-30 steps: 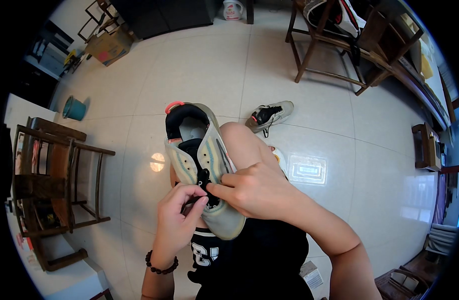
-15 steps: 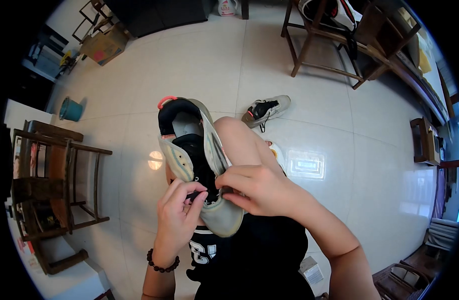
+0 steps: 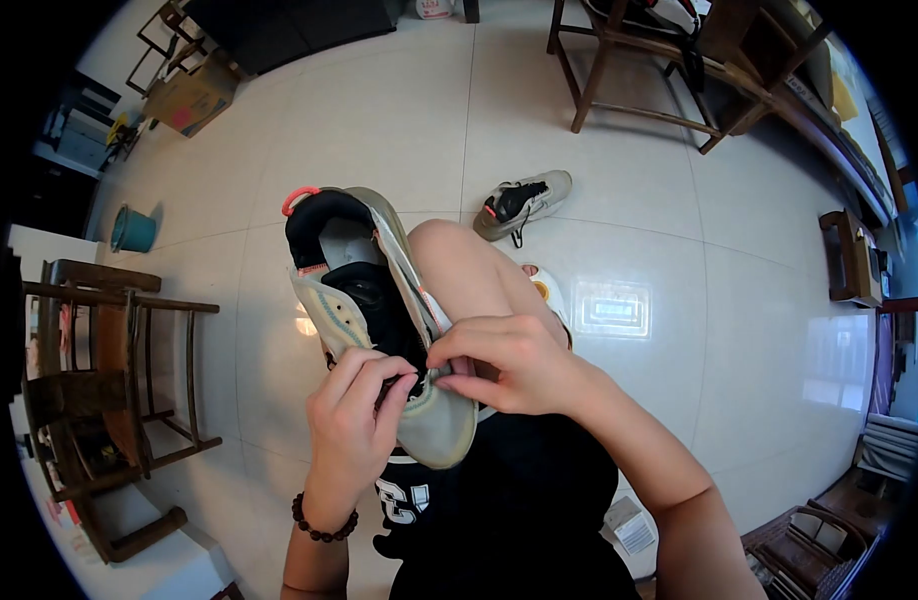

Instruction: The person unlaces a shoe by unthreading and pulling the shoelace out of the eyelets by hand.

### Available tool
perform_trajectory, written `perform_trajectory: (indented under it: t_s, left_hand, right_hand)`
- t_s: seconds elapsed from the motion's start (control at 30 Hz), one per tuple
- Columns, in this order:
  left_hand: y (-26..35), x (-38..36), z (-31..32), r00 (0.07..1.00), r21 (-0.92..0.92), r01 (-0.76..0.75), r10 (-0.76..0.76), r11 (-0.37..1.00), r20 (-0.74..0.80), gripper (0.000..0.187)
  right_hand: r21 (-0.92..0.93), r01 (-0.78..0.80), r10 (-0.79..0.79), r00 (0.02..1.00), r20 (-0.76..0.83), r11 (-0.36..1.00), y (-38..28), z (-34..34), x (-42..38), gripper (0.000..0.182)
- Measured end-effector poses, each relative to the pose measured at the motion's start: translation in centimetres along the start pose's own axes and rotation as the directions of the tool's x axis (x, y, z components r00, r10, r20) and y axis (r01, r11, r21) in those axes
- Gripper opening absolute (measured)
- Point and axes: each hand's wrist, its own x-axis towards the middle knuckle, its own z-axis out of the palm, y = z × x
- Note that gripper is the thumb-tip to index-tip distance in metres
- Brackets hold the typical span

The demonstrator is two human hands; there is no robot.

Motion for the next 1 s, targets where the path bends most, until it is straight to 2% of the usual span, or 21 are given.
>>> perform_trajectory:
  t_s: [0.27,0.37,0.43,0.57,0.63,0.8,0.87,1.0]
  left_hand:
    - [0.2,1.0,-0.2,0.997,0.067,-0.046,0.042,0.997,0.057,0.013]
    - [0.1,1.0,-0.1,0.996,0.173,-0.051,0.037,0.984,0.082,0.013]
    - [-0.4,1.1,0.0,0.99,0.272,-0.13,0.11,0.954,0.088,0.021]
    - [-0.5,1.3,-0.2,0.989,0.255,-0.139,0.12,0.957,0.089,0.015]
    - [-0.3,1.3,-0.2,0.993,0.139,-0.099,0.089,0.985,0.077,0.01]
    - [-0.3,1.4,-0.3,0.995,0.084,-0.092,0.088,0.992,0.046,0.013]
    - [-0.2,1.5,-0.4,0.995,0.062,-0.093,0.09,0.994,0.047,0.015]
    - [0.1,1.7,-0.6,0.994,0.066,-0.1,0.097,0.993,0.054,0.015]
  right_hand:
    - [0.057,0.005,-0.004,1.0,-0.012,0.998,0.9,0.2,-0.2,0.029]
    - [0.062,0.002,0.0,1.0,-0.022,0.998,1.0,0.3,-0.2,0.028]
    - [0.059,0.0,0.002,1.0,-0.02,0.998,0.9,0.3,-0.1,0.028]
    - [0.042,-0.004,0.005,1.0,-0.01,0.999,1.0,0.2,-0.1,0.027]
    - [0.047,0.006,-0.005,1.0,-0.015,0.999,1.3,0.2,-0.1,0.026]
    - [0.064,0.013,-0.013,1.0,-0.002,0.998,1.6,0.2,0.0,0.025]
    - [0.079,0.03,-0.024,0.997,-0.069,0.996,1.6,0.5,0.1,0.022]
    - [0.089,0.009,-0.008,1.0,-0.009,0.996,1.8,0.1,-0.2,0.024]
